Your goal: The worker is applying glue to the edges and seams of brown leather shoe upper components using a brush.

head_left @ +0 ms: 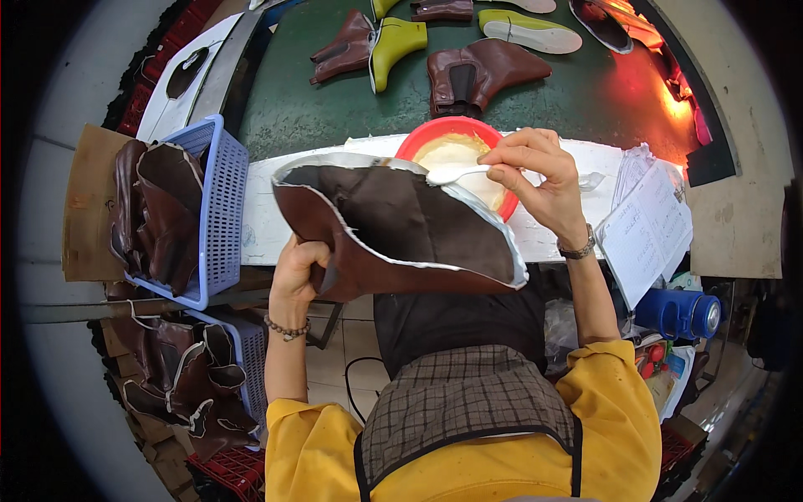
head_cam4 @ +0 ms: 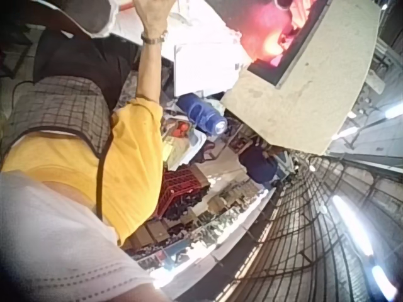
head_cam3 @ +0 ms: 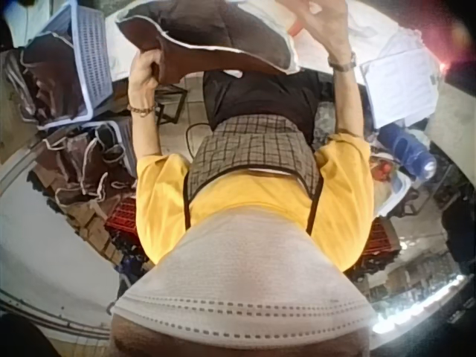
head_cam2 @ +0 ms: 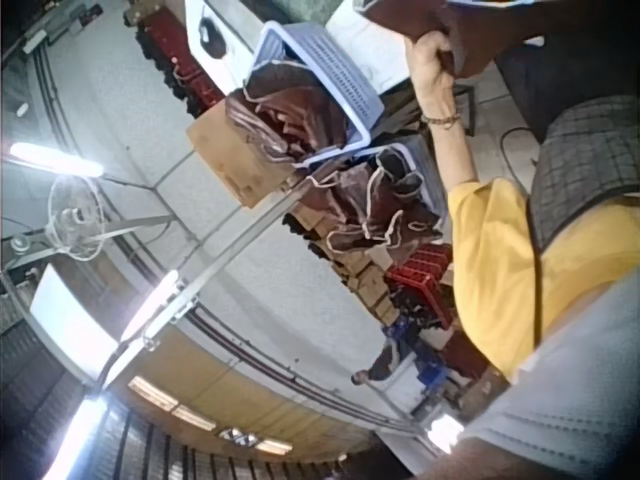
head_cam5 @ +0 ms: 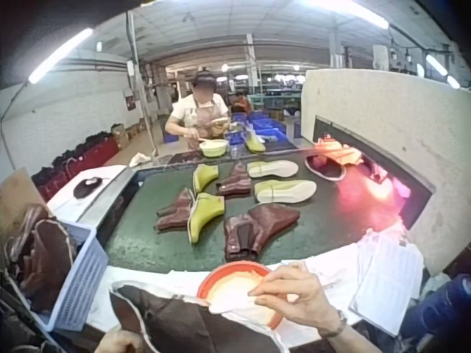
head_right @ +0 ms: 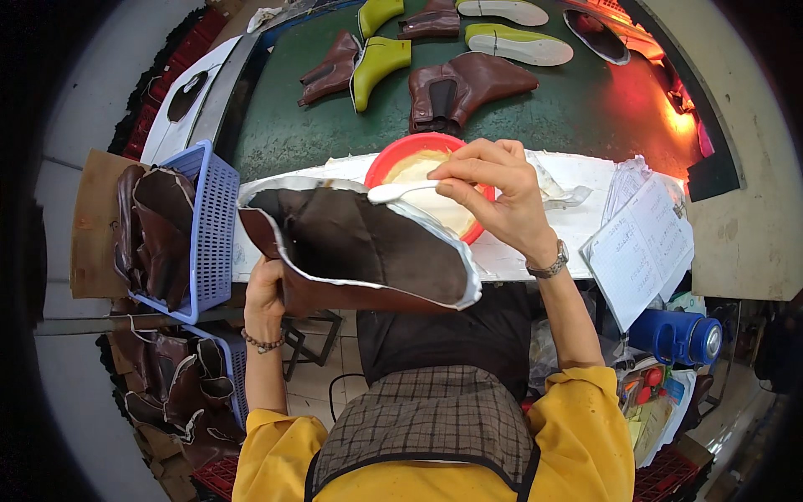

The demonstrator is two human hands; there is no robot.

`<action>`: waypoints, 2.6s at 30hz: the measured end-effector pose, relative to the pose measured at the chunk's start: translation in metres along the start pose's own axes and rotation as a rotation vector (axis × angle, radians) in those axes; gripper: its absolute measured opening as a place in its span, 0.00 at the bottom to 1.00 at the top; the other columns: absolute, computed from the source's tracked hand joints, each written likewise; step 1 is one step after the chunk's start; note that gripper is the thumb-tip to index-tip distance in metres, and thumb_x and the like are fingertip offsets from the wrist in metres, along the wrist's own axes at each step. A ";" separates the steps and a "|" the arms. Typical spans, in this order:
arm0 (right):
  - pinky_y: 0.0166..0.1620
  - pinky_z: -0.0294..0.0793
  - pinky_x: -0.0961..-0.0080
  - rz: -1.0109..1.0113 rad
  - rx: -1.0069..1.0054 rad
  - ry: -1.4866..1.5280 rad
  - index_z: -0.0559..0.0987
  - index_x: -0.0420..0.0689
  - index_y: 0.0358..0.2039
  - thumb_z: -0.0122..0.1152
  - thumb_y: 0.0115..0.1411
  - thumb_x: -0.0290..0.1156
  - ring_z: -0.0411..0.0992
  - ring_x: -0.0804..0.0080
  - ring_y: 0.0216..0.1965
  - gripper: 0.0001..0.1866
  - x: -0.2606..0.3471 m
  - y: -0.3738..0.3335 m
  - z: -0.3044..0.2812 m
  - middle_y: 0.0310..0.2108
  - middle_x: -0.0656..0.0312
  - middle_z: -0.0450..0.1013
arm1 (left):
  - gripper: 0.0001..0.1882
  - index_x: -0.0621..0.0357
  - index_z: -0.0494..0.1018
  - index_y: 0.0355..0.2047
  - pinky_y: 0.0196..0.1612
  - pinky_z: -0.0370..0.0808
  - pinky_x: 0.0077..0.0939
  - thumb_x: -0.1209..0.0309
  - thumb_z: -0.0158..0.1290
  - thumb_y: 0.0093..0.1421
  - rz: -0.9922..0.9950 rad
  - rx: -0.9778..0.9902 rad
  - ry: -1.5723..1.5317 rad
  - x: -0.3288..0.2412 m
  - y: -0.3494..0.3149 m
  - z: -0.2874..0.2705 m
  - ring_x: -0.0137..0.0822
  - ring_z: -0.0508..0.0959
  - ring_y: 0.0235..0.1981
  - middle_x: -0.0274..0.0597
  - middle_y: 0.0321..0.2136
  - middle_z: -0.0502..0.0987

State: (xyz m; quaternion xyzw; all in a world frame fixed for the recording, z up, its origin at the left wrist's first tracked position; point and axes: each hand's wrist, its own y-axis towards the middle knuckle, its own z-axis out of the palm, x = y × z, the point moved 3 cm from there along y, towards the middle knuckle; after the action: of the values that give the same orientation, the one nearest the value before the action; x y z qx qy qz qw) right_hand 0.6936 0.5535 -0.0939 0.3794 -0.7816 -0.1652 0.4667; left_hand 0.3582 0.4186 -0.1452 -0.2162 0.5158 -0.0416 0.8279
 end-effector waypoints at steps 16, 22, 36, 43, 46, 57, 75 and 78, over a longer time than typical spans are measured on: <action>0.47 0.61 0.72 -0.104 0.186 -0.037 0.88 0.46 0.36 0.73 0.56 0.28 0.73 0.75 0.35 0.06 0.005 0.031 0.001 0.32 0.67 0.80 | 0.21 0.71 0.75 0.44 0.17 0.66 0.20 0.84 0.48 0.46 -0.174 0.234 0.325 0.003 -0.012 0.050 0.25 0.69 0.15 0.37 0.21 0.74; 0.47 0.61 0.72 -0.174 0.239 0.007 0.88 0.47 0.35 0.74 0.55 0.29 0.73 0.75 0.36 0.07 0.004 0.057 0.026 0.33 0.67 0.79 | 0.21 0.69 0.74 0.45 0.17 0.66 0.21 0.85 0.49 0.47 -0.271 0.317 0.472 0.014 -0.005 0.055 0.26 0.69 0.15 0.37 0.22 0.74; 0.50 0.64 0.72 0.017 0.035 0.164 0.89 0.47 0.34 0.77 0.53 0.29 0.76 0.74 0.38 0.08 -0.026 -0.004 0.012 0.34 0.68 0.81 | 0.23 0.67 0.75 0.44 0.30 0.74 0.22 0.89 0.45 0.46 0.027 0.061 -0.029 0.001 -0.016 -0.012 0.31 0.77 0.28 0.42 0.32 0.79; 0.50 0.65 0.72 0.141 0.015 0.132 0.88 0.46 0.35 0.75 0.54 0.26 0.76 0.74 0.36 0.07 -0.035 -0.036 0.006 0.35 0.66 0.81 | 0.21 0.66 0.73 0.44 0.32 0.73 0.21 0.89 0.44 0.49 0.167 -0.164 -0.147 -0.002 -0.019 -0.026 0.29 0.76 0.29 0.37 0.31 0.77; 0.38 0.70 0.80 0.243 -0.058 0.252 0.86 0.42 0.39 0.70 0.62 0.26 0.75 0.78 0.35 0.05 -0.038 -0.046 0.009 0.34 0.64 0.79 | 0.17 0.67 0.74 0.43 0.34 0.75 0.24 0.86 0.45 0.53 0.211 -0.126 -0.227 0.005 -0.009 -0.042 0.31 0.77 0.30 0.39 0.32 0.79; 0.17 0.58 0.84 0.787 -0.556 0.545 0.71 0.40 0.50 0.47 0.78 0.37 0.56 0.87 0.14 0.13 -0.125 -0.105 0.030 0.23 0.69 0.66 | 0.19 0.68 0.74 0.49 0.53 0.77 0.45 0.80 0.53 0.56 0.134 0.110 -0.586 -0.018 0.244 -0.038 0.48 0.79 0.48 0.50 0.47 0.79; 0.16 0.53 0.86 0.815 -0.528 0.434 0.71 0.42 0.47 0.46 0.78 0.35 0.54 0.89 0.15 0.10 -0.127 -0.109 0.037 0.20 0.72 0.63 | 0.12 0.59 0.75 0.44 0.57 0.77 0.59 0.78 0.53 0.59 0.161 -0.139 -0.618 -0.050 0.466 -0.053 0.53 0.78 0.53 0.47 0.51 0.78; 0.15 0.52 0.87 0.835 -0.543 0.405 0.70 0.44 0.47 0.45 0.78 0.36 0.53 0.89 0.14 0.10 -0.131 -0.108 0.036 0.21 0.72 0.62 | 0.11 0.58 0.75 0.43 0.55 0.78 0.59 0.78 0.53 0.58 0.124 -0.137 -0.590 -0.040 0.403 -0.045 0.52 0.79 0.50 0.46 0.48 0.79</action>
State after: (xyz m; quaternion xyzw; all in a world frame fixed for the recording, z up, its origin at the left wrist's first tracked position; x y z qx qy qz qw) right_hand 0.7465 0.5771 -0.2573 -0.0738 -0.6894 -0.0850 0.7156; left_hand 0.2379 0.7803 -0.2903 -0.2424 0.2668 0.1087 0.9264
